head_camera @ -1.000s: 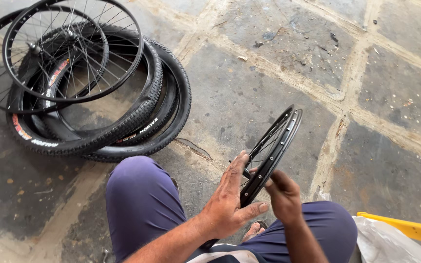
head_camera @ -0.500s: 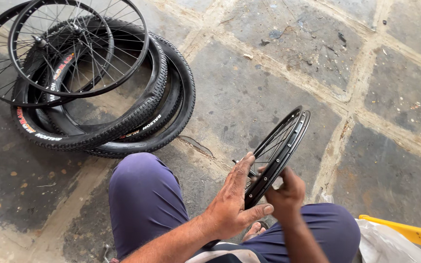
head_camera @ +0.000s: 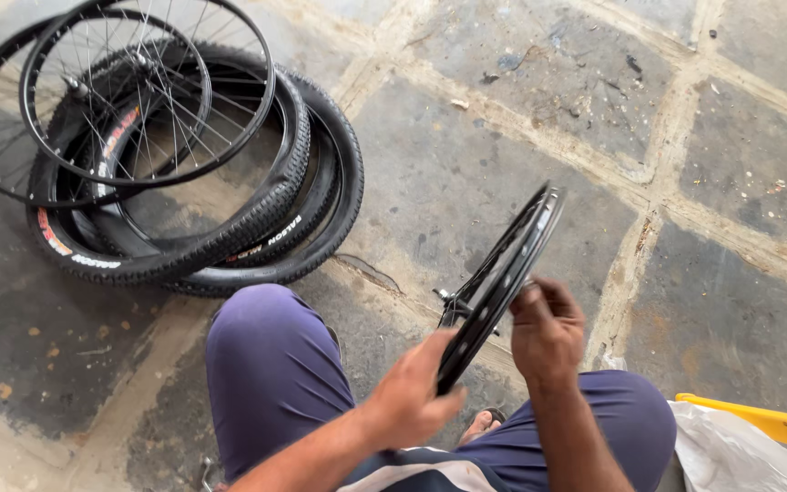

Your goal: The person sits on the floor and uses a spoke wrench to tighten the nipples on a bicycle wheel rim. They rotate the wheel and adjust multiple spokes sequentially to align the rim.

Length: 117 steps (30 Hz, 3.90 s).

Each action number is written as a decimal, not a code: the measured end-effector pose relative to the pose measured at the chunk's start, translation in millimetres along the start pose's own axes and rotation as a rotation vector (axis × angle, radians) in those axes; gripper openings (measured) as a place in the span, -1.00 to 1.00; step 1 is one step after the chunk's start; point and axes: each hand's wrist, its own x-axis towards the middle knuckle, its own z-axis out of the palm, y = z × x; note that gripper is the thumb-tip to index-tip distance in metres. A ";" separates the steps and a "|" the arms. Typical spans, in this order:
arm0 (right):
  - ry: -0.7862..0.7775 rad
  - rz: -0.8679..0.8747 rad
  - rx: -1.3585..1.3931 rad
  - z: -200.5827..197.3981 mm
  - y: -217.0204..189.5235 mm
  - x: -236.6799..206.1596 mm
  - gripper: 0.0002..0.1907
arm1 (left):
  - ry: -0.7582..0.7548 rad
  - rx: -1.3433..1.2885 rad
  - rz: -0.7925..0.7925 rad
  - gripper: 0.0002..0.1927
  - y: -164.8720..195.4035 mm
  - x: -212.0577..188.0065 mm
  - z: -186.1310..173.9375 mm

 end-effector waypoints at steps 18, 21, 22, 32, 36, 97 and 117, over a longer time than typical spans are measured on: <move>-0.184 0.196 -0.250 15.6 12.8 -29.1 -0.71 | 0.063 0.100 0.031 0.11 18.6 24.5 -1.7; -0.221 0.196 -0.003 17.3 7.1 -26.9 -0.73 | 0.036 0.057 -0.006 0.15 19.4 24.7 -2.0; -0.290 0.236 0.034 14.5 4.9 -22.5 -0.75 | 0.020 0.077 -0.022 0.17 19.0 25.2 -1.2; 0.008 0.112 -0.259 10.1 49.9 -45.8 -0.59 | 0.014 0.141 0.020 0.24 4.7 24.6 4.9; -0.020 0.327 -0.389 14.1 45.7 -31.4 -0.65 | 0.018 0.164 0.014 0.25 2.9 23.3 1.1; -0.031 -0.658 -1.331 23.1 32.7 -34.9 -0.64 | 0.029 0.137 0.087 0.19 -0.5 19.4 10.0; 0.036 -0.781 -1.551 40.3 17.9 -23.4 -0.47 | 0.050 0.163 0.093 0.18 4.0 20.5 10.2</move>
